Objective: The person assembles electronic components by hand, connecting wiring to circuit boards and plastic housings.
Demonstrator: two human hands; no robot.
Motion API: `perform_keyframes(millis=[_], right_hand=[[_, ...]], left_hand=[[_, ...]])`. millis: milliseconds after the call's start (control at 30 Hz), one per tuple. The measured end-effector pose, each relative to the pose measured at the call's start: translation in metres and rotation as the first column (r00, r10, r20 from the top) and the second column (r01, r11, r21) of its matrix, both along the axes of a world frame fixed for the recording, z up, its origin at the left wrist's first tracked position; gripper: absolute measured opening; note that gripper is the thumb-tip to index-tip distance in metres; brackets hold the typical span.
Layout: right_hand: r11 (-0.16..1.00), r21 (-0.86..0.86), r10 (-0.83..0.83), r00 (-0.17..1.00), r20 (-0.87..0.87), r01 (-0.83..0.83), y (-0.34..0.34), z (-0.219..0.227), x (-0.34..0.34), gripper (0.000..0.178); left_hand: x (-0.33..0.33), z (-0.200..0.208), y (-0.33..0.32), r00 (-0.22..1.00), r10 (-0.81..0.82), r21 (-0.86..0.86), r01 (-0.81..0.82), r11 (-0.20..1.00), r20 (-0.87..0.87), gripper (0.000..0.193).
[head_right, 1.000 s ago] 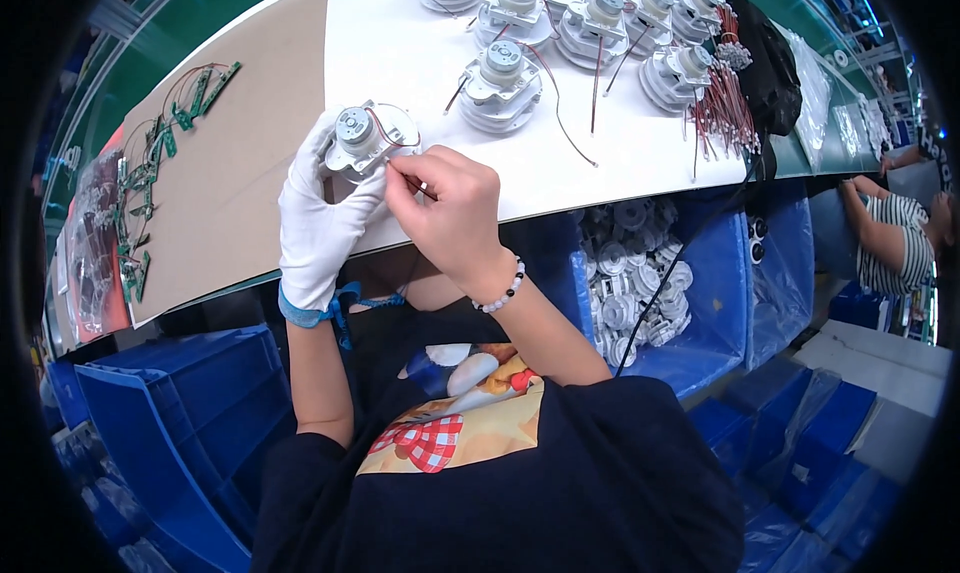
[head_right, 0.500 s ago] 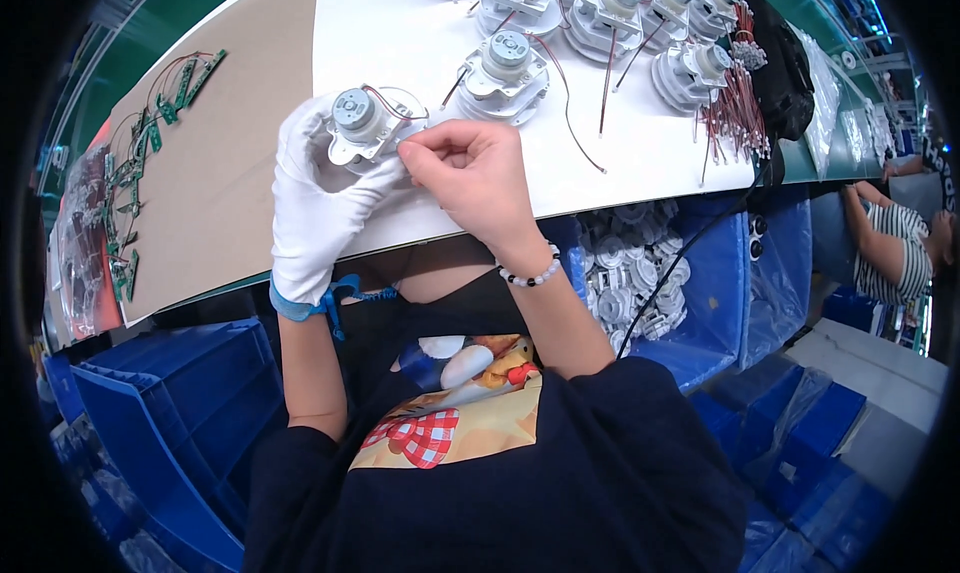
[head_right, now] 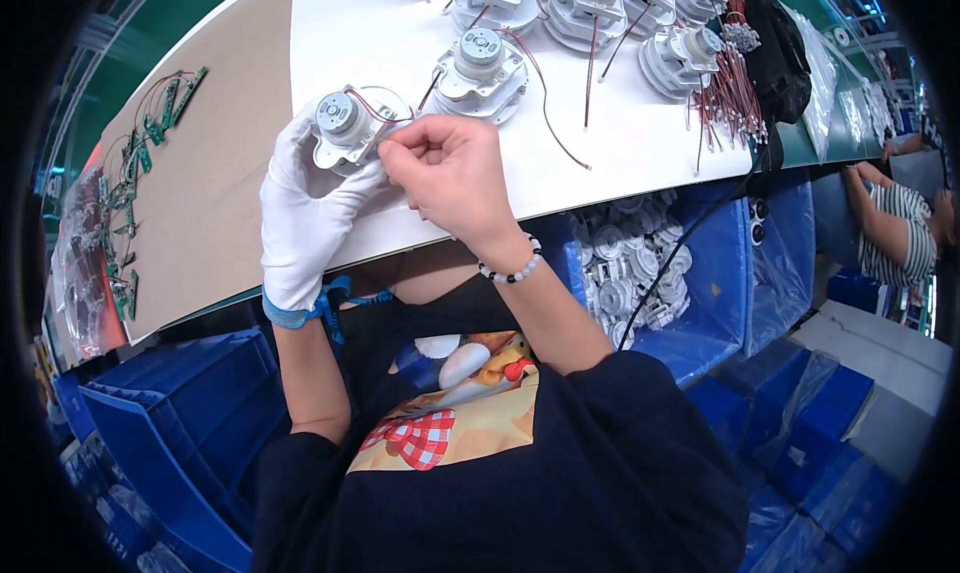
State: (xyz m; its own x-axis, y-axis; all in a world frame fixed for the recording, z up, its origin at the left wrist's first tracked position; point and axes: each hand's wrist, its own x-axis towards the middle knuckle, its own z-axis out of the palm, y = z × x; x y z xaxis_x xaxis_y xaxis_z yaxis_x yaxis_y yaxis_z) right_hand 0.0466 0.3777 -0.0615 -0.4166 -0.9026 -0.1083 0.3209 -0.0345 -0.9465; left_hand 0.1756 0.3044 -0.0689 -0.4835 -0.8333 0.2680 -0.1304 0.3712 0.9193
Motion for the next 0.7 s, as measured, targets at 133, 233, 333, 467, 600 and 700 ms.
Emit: perform_keyframes(millis=[133,233,333,467,600,700], right_hand=[[0.999,-0.025,0.036,0.999,0.001,-0.036,-0.008,0.003,0.002,0.011],[0.999,-0.02,0.05,0.999,-0.01,-0.05,-0.006,0.003,0.006,0.013],[0.99,-0.006,0.141,0.99,0.014,-0.141,0.008,0.003,0.01,0.025],[0.974,-0.22,-0.174,0.793,-0.584,0.051,0.04,0.011,0.009,0.029],[0.789,-0.545,-0.614,0.351,-0.707,0.283,0.065,0.032,-0.02,0.019],[0.606,-0.713,-0.756,-0.022,-0.654,0.352,0.08,0.041,-0.059,0.018]], left_hand=[[-0.001,0.013,-0.004,0.997,0.026,-0.067,-0.022,0.998,0.066,0.056],[-0.01,0.024,0.002,0.977,0.059,0.051,-0.071,0.996,0.204,0.058],[-0.006,0.024,-0.006,0.922,0.161,-0.243,-0.076,0.967,0.352,0.055],[-0.015,0.032,-0.033,0.948,0.204,-0.195,-0.158,0.968,0.246,0.046],[-0.048,0.054,-0.065,0.954,0.097,-0.099,-0.072,0.992,0.284,0.047],[-0.077,0.039,-0.082,0.913,0.119,-0.175,-0.053,0.983,0.391,0.048]])
